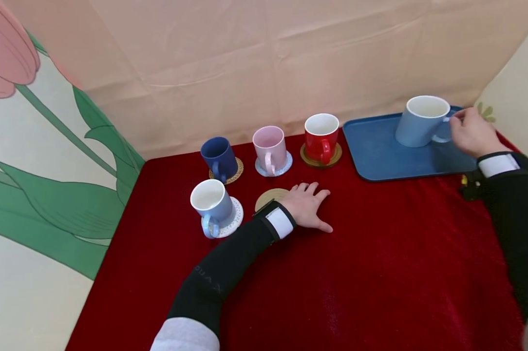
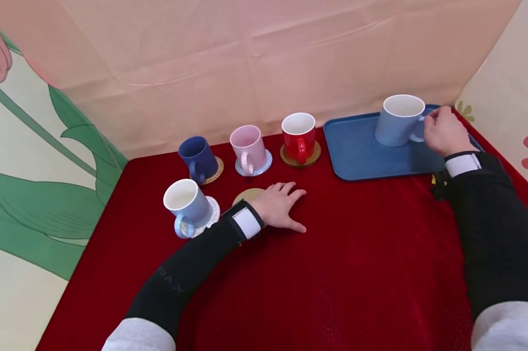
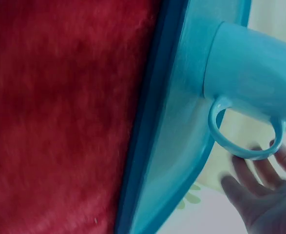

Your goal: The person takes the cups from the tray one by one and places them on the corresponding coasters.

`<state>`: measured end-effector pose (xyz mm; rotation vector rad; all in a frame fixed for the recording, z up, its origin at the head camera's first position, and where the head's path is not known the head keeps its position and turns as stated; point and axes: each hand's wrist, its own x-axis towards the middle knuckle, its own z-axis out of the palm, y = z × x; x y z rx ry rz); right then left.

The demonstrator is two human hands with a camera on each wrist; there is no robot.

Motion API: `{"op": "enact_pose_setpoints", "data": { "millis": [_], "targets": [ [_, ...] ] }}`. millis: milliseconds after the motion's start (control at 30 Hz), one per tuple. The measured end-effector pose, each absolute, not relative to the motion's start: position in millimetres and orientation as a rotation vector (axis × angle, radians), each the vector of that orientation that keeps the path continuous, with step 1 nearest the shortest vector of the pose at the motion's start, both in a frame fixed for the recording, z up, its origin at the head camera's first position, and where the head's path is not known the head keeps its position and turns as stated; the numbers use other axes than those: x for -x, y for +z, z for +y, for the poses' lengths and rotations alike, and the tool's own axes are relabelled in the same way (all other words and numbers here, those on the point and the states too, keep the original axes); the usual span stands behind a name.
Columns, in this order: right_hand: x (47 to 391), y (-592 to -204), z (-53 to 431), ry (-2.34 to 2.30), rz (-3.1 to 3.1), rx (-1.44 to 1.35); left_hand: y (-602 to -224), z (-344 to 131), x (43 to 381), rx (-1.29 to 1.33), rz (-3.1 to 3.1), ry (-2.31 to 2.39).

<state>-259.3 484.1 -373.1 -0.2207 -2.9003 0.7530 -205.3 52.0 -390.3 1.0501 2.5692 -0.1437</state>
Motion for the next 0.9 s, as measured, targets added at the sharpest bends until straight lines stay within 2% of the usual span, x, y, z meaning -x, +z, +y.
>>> {"op": "enact_pose_setpoints", "data": {
  "millis": [267,500,900],
  "targets": [
    [246.8,-376.3,459.5,0.693,-2.956,0.101,-392.7,54.2,206.0,-1.062,2.57,-0.127],
    [237.0,-372.3,425.2,0.729,-2.927,0.09,-391.4,53.7,206.4,-1.066,2.584,-0.139],
    [226.3,-375.2,395.4,0.826,-2.836,0.082,-390.0,53.7,205.3,-1.073,2.591,-0.148]
  ]
}}
